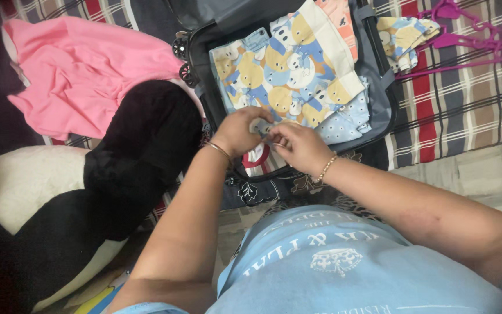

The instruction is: The person picks up several baby clothes from a shelf and folds them, then places the items into a suitcase on a bed.

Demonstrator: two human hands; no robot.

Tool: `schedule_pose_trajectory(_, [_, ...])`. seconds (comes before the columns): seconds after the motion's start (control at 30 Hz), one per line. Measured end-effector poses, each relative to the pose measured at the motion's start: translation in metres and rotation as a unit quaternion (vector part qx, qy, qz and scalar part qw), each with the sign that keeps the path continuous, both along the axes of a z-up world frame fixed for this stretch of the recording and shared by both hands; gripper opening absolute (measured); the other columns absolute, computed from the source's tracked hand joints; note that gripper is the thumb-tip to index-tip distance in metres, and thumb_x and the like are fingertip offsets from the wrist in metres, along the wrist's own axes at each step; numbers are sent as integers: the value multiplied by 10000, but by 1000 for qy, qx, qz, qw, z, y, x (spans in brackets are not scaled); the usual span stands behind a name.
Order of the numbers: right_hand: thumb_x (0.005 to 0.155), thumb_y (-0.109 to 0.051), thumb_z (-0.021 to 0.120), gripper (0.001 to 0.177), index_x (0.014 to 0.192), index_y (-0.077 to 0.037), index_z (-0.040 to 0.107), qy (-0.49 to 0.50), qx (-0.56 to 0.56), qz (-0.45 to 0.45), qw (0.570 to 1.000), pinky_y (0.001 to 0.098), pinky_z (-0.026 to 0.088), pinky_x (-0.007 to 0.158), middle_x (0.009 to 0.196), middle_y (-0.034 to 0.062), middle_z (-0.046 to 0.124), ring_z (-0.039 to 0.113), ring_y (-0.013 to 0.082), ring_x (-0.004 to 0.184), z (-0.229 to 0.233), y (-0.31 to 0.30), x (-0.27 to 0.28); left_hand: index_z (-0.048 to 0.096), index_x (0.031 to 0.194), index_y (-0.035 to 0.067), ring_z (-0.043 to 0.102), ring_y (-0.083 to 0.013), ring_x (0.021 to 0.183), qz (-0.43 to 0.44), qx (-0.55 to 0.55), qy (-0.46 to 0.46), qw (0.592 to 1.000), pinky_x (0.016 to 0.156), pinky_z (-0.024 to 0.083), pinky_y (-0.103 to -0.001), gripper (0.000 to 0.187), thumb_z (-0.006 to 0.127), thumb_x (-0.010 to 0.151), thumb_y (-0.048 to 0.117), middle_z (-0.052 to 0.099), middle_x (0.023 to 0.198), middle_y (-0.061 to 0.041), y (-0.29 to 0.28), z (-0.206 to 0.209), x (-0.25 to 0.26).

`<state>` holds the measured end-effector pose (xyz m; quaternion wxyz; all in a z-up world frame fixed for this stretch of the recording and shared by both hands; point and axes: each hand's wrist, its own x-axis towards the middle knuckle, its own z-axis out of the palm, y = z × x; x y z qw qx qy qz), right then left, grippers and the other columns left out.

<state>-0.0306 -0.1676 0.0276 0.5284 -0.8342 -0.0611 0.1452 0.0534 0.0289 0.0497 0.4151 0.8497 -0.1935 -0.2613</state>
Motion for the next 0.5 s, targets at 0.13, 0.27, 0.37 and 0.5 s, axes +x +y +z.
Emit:
schedule_pose_trajectory(0.13, [894, 5, 720, 176, 1048, -38, 644, 105, 138, -60, 983, 259, 593, 744, 907, 5, 694, 691, 97, 823, -20, -10, 2, 709, 1024, 88, 624, -319, 1108, -44, 17, -190, 981, 1030, 405, -465, 455, 805, 583, 147, 712, 1065, -123, -25, -6, -29])
schedule_pose_trajectory(0.27, [882, 49, 675, 260, 1115, -42, 606, 185, 306, -62, 932, 246, 553, 901, 1031, 24, 698, 681, 97, 995, -24, -39, 8, 742, 883, 143, 665, -275, 1002, 44, 81, -184, 979, 1029, 429, -456, 186, 792, 707, 178, 730, 920, -53, -40, -19, -48])
schedule_pose_trajectory(0.37, [879, -29, 672, 323, 1186, -63, 579, 99, 290, -74, 949, 312, 532, 1011, 1165, 57, 660, 658, 141, 1112, -16, -66, 12, 774, 906, 145, 698, -270, 922, 67, 33, -124, 989, 940, 488, -430, 233, 770, 674, 152, 746, 874, -48, -35, -29, -46])
schedule_pose_trajectory(0.5, [681, -179, 857, 654, 1234, -74, 523, -159, -211, -11, 964, 459, 461, 1019, 1148, 131, 564, 554, 315, 1143, 1, -90, 16, 774, 880, 120, 720, -276, 848, 142, -47, -124, 981, 776, 565, -378, 164, 771, 719, 147, 745, 896, -70, -32, -34, -45])
